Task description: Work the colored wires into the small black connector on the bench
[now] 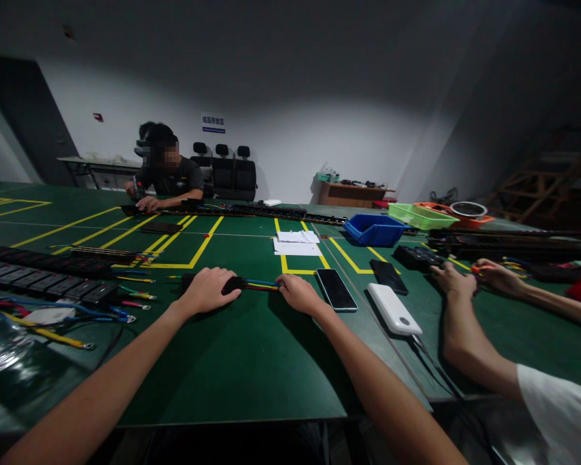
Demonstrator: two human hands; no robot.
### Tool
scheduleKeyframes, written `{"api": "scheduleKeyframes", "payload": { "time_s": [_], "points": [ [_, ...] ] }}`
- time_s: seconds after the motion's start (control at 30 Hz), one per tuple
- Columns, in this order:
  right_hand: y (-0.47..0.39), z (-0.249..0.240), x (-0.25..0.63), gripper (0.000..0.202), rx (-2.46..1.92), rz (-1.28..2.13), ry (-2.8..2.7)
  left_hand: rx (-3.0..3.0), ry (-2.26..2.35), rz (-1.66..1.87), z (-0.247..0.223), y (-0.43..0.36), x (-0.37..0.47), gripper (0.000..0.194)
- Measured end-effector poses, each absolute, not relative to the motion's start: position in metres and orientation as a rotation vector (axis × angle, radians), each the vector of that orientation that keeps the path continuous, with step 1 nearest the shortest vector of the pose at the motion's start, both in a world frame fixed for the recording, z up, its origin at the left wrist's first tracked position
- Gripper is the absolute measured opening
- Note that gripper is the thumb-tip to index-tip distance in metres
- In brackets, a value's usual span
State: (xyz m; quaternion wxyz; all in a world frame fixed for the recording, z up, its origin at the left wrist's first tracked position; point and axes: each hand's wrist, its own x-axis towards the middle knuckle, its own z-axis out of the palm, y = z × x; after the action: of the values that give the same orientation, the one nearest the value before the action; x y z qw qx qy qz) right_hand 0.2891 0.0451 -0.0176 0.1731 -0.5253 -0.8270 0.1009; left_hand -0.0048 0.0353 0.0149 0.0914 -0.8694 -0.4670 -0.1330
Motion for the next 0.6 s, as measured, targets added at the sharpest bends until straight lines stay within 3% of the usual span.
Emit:
{"api": "scheduleKeyframes", "payload": {
  "time_s": [0.6],
  "points": [
    [0.0438, -0.0133, 0.2928, 0.018, -1.616, 0.215, -2.307, -2.564, -1.401, -0.38, 0.0126, 0.0364, -0.0042, 0.047]
  ]
}}
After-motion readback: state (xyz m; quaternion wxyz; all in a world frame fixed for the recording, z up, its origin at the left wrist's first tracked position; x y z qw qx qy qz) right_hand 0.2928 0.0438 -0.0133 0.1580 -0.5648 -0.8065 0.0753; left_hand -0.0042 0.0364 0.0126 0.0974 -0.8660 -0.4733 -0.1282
